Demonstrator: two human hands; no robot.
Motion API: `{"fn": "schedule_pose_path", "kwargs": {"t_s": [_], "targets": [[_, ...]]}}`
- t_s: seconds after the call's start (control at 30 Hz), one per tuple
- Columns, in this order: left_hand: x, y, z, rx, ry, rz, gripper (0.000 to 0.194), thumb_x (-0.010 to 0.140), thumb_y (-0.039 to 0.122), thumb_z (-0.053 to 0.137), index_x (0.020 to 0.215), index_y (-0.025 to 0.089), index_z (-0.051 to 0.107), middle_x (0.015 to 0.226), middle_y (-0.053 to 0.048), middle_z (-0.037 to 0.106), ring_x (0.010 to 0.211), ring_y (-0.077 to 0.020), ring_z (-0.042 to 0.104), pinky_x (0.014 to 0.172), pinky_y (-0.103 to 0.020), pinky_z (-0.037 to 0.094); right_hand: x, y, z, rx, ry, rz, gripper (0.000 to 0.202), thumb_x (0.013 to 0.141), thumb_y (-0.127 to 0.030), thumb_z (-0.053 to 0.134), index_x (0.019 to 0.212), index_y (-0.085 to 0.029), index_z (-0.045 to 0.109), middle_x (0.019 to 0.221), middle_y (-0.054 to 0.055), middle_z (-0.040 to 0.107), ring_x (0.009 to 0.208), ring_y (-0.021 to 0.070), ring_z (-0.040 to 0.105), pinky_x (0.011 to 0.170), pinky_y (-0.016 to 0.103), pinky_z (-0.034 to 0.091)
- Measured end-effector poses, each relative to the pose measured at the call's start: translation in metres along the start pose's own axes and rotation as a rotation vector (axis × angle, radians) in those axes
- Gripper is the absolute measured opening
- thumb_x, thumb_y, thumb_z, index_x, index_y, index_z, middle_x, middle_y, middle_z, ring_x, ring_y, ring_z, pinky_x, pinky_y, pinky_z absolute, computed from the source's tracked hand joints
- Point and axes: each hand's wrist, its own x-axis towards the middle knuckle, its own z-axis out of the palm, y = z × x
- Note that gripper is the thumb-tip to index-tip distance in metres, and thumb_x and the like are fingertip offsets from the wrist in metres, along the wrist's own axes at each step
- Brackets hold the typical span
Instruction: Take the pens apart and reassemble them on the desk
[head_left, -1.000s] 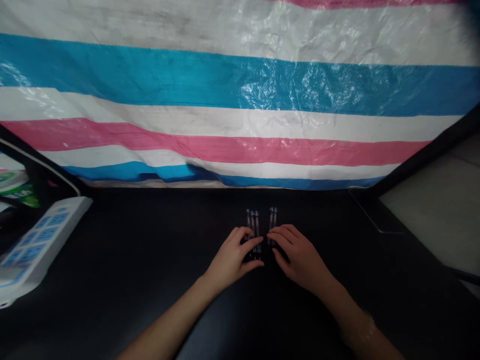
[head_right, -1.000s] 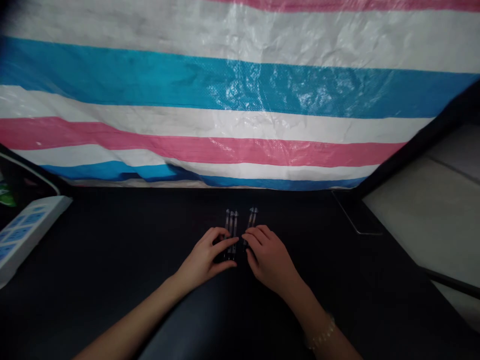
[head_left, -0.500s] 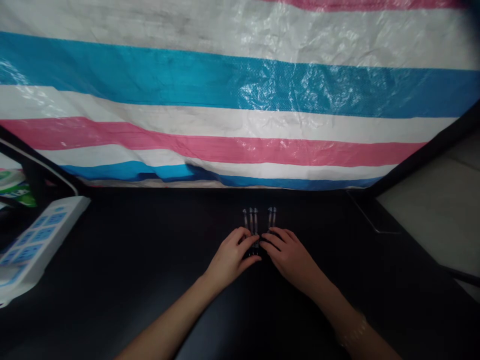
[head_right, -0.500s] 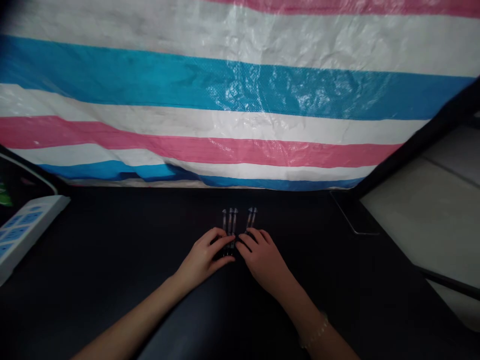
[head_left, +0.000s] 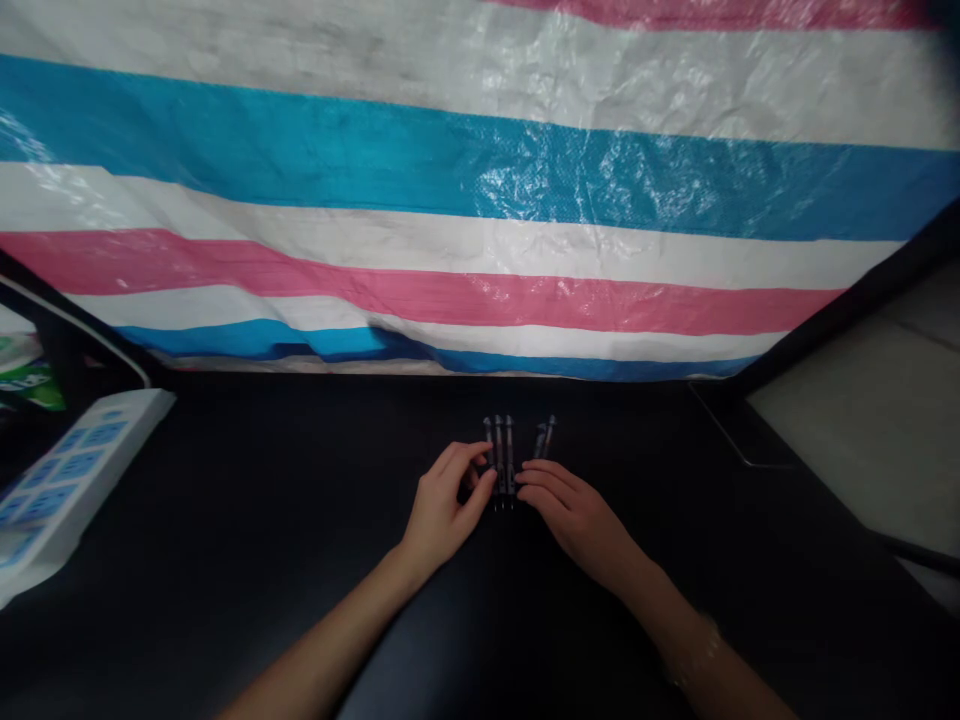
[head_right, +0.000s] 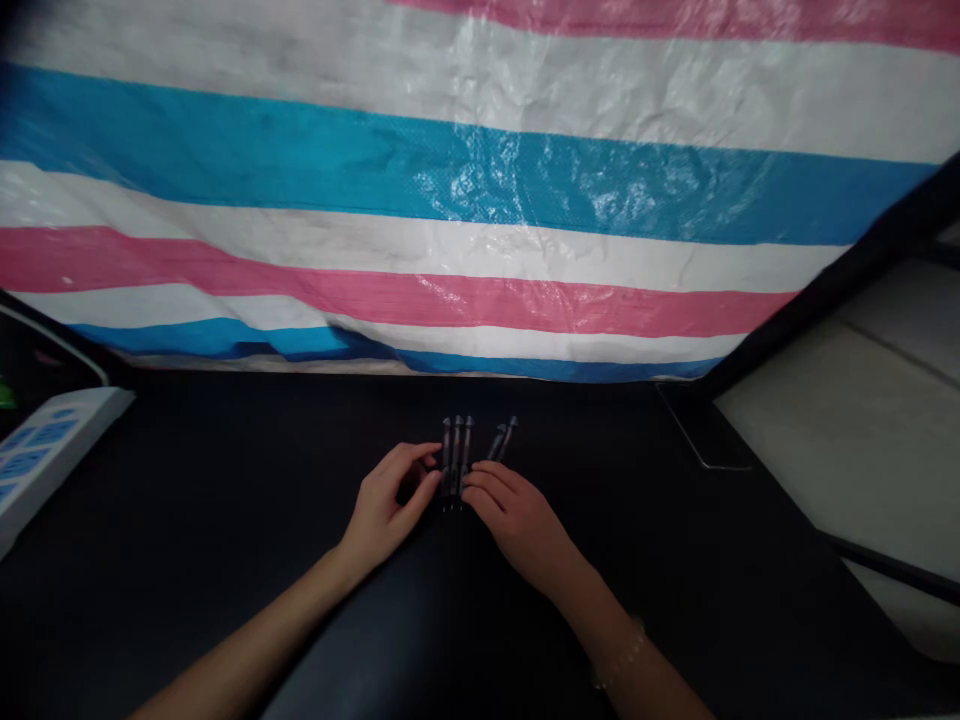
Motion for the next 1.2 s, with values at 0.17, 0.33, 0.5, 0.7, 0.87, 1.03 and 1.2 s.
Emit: {"fn": "schedule_pose_path", "kwargs": {"t_s": [0.17, 0.33, 0.5, 0.7, 0.87, 1.03, 1.2], "targets": [[0.001, 0.001, 0.000, -0.121, 0.085, -0.109, 0.021, 0.088, 0.025, 0.054, 0.107, 0.021, 0.063, 0.084, -0.002, 0.061, 0.066, -0.0136, 0.056, 0.062, -0.025, 0.045, 0.000, -0.004, 0.002, 0.252, 0.383, 0.215, 0.019, 0.092, -0.007, 0.042, 0.097, -0.023, 0.052, 0.104, 0.007, 0.065, 0.107, 0.0193, 0.060, 0.090, 0.042, 0.052], [0.001, -0.002, 0.003, -0.251, 0.108, -0.237, 0.020, 0.086, 0.027, 0.057, 0.103, 0.021, 0.064, 0.082, -0.001, 0.061, 0.064, -0.0132, 0.057, 0.058, -0.023, 0.046, -0.004, -0.008, 0.003, 0.287, 0.551, 0.270, 0.021, 0.091, -0.008, 0.044, 0.103, -0.023, 0.054, 0.104, 0.007, 0.063, 0.101, 0.0203, 0.062, 0.085, 0.041, 0.053], [0.002, 0.001, 0.002, -0.354, 0.113, -0.310, 0.020, 0.085, 0.030, 0.058, 0.101, 0.019, 0.063, 0.078, 0.000, 0.057, 0.062, -0.0121, 0.056, 0.056, -0.023, 0.046, -0.001, -0.013, -0.010, 0.309, 0.723, 0.583, 0.020, 0.094, -0.021, 0.045, 0.104, -0.022, 0.063, 0.104, 0.006, 0.062, 0.086, 0.0178, 0.066, 0.080, 0.036, 0.056], [0.004, 0.002, 0.002, -0.608, 0.088, -0.434, 0.027, 0.082, 0.034, 0.062, 0.103, 0.016, 0.060, 0.072, 0.002, 0.056, 0.054, -0.0092, 0.054, 0.050, -0.022, 0.045, 0.002, -0.013, -0.009, 0.685, 0.945, 0.724, 0.019, 0.094, -0.032, 0.050, 0.097, -0.019, 0.064, 0.099, 0.006, 0.062, 0.090, 0.0177, 0.064, 0.084, 0.039, 0.056], [0.003, 0.001, 0.007, -0.792, -0.080, -0.594, 0.041, 0.081, 0.045, 0.062, 0.105, 0.012, 0.061, 0.063, 0.001, 0.060, 0.043, -0.0084, 0.053, 0.039, -0.019, 0.038, -0.004, -0.033, 0.004, 0.893, 0.842, 0.674, 0.019, 0.096, -0.027, 0.045, 0.097, -0.021, 0.062, 0.102, 0.007, 0.059, 0.096, 0.0185, 0.061, 0.082, 0.039, 0.058], [0.003, 0.005, 0.008, -0.971, -0.033, -0.683, 0.032, 0.074, 0.041, 0.073, 0.082, 0.012, 0.061, 0.062, 0.000, 0.061, 0.051, -0.0072, 0.057, 0.046, -0.015, 0.043, -0.014, -0.051, 0.008, 0.835, 0.654, 0.482, 0.022, 0.096, -0.014, 0.039, 0.098, -0.021, 0.059, 0.107, 0.008, 0.059, 0.099, 0.0194, 0.060, 0.082, 0.039, 0.057], [0.005, 0.005, 0.003, -1.050, 0.030, -0.693, 0.029, 0.068, 0.032, 0.080, 0.076, 0.014, 0.059, 0.060, 0.004, 0.058, 0.045, -0.0038, 0.052, 0.041, -0.012, 0.039, -0.020, -0.057, 0.002, 0.680, 0.407, 0.132, 0.035, 0.090, 0.002, 0.037, 0.107, -0.022, 0.056, 0.105, 0.008, 0.062, 0.108, 0.0224, 0.057, 0.090, 0.044, 0.050]]}}
